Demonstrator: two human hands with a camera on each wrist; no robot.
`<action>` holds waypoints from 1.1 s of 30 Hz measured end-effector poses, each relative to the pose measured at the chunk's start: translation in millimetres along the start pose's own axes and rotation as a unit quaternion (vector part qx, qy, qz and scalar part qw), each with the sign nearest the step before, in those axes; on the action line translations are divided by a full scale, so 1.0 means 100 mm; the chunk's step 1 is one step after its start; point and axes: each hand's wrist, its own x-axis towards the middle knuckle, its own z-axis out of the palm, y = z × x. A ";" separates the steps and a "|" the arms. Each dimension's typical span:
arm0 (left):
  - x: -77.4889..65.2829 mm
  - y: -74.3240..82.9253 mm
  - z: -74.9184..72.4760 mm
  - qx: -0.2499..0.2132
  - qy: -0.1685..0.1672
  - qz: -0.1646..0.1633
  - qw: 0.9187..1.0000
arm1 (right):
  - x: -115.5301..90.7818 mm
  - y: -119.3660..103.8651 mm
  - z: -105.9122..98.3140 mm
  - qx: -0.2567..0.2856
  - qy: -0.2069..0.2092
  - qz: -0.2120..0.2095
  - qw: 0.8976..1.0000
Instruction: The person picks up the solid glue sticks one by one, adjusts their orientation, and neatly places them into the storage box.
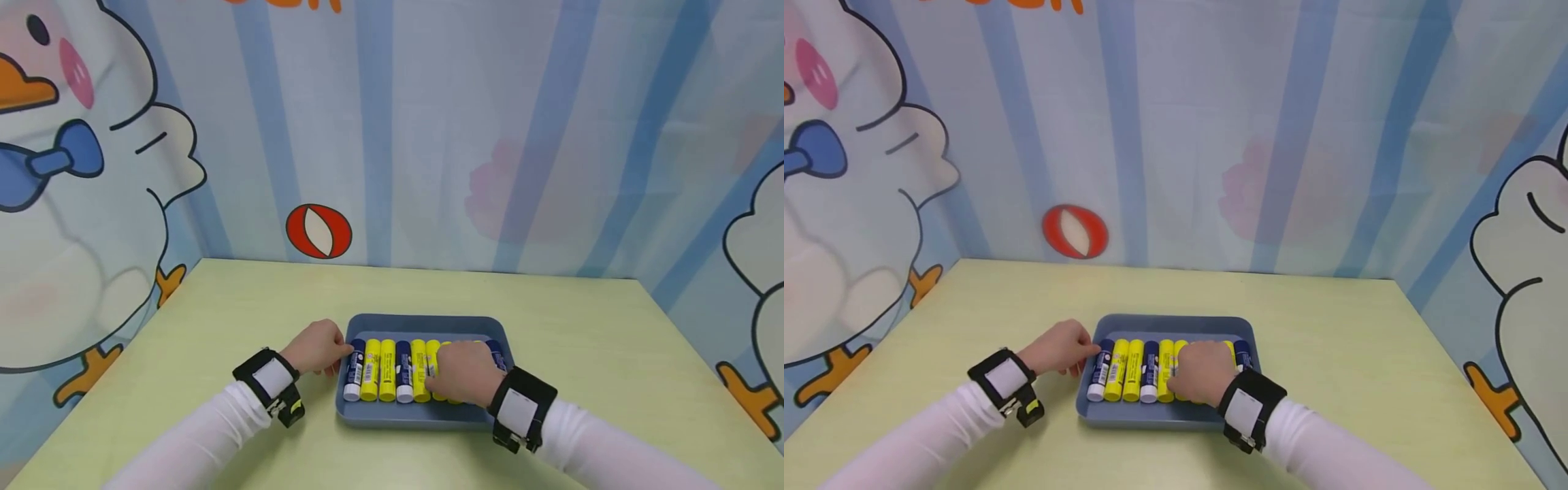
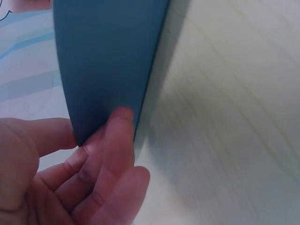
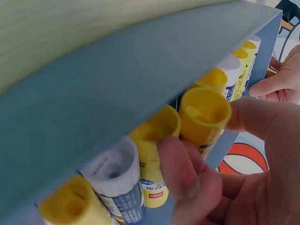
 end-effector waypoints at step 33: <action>-0.22 -0.20 -0.10 0.058 0.073 0.084 0.992 | -0.20 0.58 -0.20 0.141 0.051 -0.030 0.988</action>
